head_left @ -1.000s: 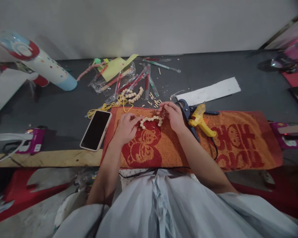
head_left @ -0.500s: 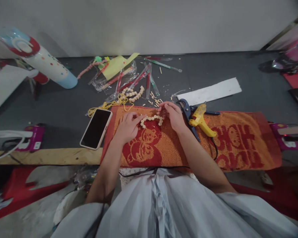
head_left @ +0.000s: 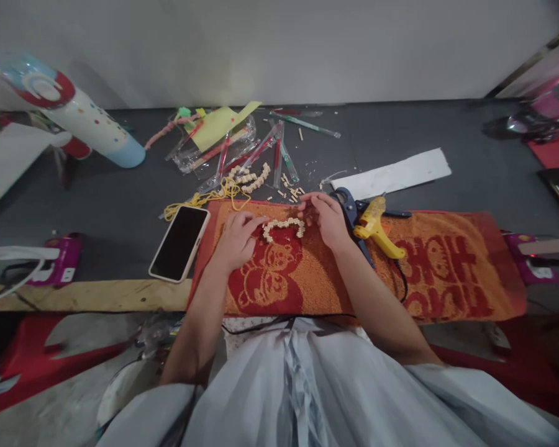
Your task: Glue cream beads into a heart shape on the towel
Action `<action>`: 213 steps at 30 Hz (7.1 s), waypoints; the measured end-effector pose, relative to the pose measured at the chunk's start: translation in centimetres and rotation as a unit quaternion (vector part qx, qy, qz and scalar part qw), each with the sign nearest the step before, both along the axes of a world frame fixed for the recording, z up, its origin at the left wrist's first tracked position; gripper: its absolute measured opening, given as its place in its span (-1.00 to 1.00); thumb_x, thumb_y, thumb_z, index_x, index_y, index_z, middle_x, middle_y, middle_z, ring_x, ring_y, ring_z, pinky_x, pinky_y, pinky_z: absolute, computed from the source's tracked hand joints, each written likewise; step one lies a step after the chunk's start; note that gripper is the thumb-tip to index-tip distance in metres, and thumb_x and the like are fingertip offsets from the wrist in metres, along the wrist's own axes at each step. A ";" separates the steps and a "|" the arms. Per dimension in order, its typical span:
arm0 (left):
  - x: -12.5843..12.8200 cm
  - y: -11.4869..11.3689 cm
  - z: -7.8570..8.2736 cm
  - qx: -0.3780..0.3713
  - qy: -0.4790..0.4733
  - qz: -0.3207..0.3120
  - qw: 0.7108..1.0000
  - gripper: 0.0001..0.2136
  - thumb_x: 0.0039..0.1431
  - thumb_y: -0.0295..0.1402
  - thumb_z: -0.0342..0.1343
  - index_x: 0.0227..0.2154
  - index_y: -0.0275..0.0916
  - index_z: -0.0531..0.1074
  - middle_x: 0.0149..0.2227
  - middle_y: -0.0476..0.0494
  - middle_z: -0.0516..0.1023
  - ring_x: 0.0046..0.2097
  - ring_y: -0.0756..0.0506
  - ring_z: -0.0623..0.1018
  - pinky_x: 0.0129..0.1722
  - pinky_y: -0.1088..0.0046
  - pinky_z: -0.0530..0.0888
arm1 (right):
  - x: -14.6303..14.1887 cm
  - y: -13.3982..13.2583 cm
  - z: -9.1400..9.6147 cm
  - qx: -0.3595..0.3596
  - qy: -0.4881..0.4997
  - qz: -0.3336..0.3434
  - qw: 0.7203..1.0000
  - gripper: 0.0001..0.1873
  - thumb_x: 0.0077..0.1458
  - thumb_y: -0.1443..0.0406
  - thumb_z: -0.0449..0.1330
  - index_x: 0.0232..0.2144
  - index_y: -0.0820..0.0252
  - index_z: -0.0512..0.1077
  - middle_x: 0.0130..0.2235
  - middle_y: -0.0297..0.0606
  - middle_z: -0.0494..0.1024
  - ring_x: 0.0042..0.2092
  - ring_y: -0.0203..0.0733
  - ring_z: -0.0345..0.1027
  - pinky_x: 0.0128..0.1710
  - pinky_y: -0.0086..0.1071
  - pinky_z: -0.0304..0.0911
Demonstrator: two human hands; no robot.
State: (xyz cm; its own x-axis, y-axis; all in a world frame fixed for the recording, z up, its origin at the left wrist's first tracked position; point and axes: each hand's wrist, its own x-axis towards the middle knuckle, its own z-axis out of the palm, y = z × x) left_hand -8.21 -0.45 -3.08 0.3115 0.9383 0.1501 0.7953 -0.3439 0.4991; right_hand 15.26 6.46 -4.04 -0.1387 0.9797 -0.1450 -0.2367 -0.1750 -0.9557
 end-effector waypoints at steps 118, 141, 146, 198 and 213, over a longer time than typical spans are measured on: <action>0.7 0.1 -0.1 0.010 -0.046 -0.003 0.999 -0.59 0.10 -0.22 0.28 -0.01 -0.19 0.38 -0.08 -0.20 0.56 -0.02 -0.21 0.49 0.06 0.15 0.43 | 2.3 -2.7 2.9 0.248 -0.522 0.206 0.789 -0.53 -0.04 0.25 0.33 -0.03 0.18 0.44 0.02 -0.03 0.52 0.10 0.16 0.37 0.08 -0.01 0.32; 0.7 0.1 -0.1 0.003 -0.041 -0.003 0.999 -0.59 0.10 -0.21 0.29 -0.02 -0.18 0.39 -0.05 -0.20 0.55 0.00 -0.21 0.49 0.08 0.14 0.42 | 2.7 -2.4 3.0 0.253 -0.508 0.232 0.790 -0.50 0.01 0.32 0.29 0.05 0.21 0.43 0.05 -0.02 0.51 0.15 0.12 0.33 0.14 -0.03 0.29; 0.7 0.2 -0.1 0.011 -0.042 -0.006 0.999 -0.59 0.09 -0.22 0.30 -0.03 -0.19 0.39 -0.07 -0.21 0.56 -0.02 -0.21 0.49 0.06 0.15 0.43 | 2.8 -2.4 2.8 0.252 -0.505 0.230 0.793 -0.48 0.00 0.31 0.28 0.06 0.19 0.42 0.05 -0.03 0.51 0.13 0.12 0.34 0.13 -0.02 0.28; 0.3 0.0 0.1 0.034 -0.051 -0.024 0.998 -0.59 0.08 -0.24 0.26 -0.03 -0.22 0.37 -0.11 -0.19 0.54 -0.06 -0.19 0.49 0.02 0.18 0.43 | 3.3 -2.5 3.5 0.231 -0.468 0.250 0.816 -0.26 -0.07 0.47 0.13 0.23 0.20 0.26 -0.01 -0.06 0.39 -0.22 -0.10 0.40 -0.13 -0.21 0.38; 0.3 0.2 -0.4 0.056 -0.036 -0.004 0.998 -0.71 0.23 -0.49 -0.03 -0.04 -0.22 0.45 -0.16 -0.16 0.54 -0.09 -0.14 0.47 0.02 0.25 0.38 | 2.4 -2.3 3.5 0.211 -0.583 0.174 0.765 -0.78 -0.09 0.48 -0.01 -0.57 0.16 0.38 -0.50 -0.24 0.50 -0.41 -0.18 0.31 -0.39 -0.37 0.01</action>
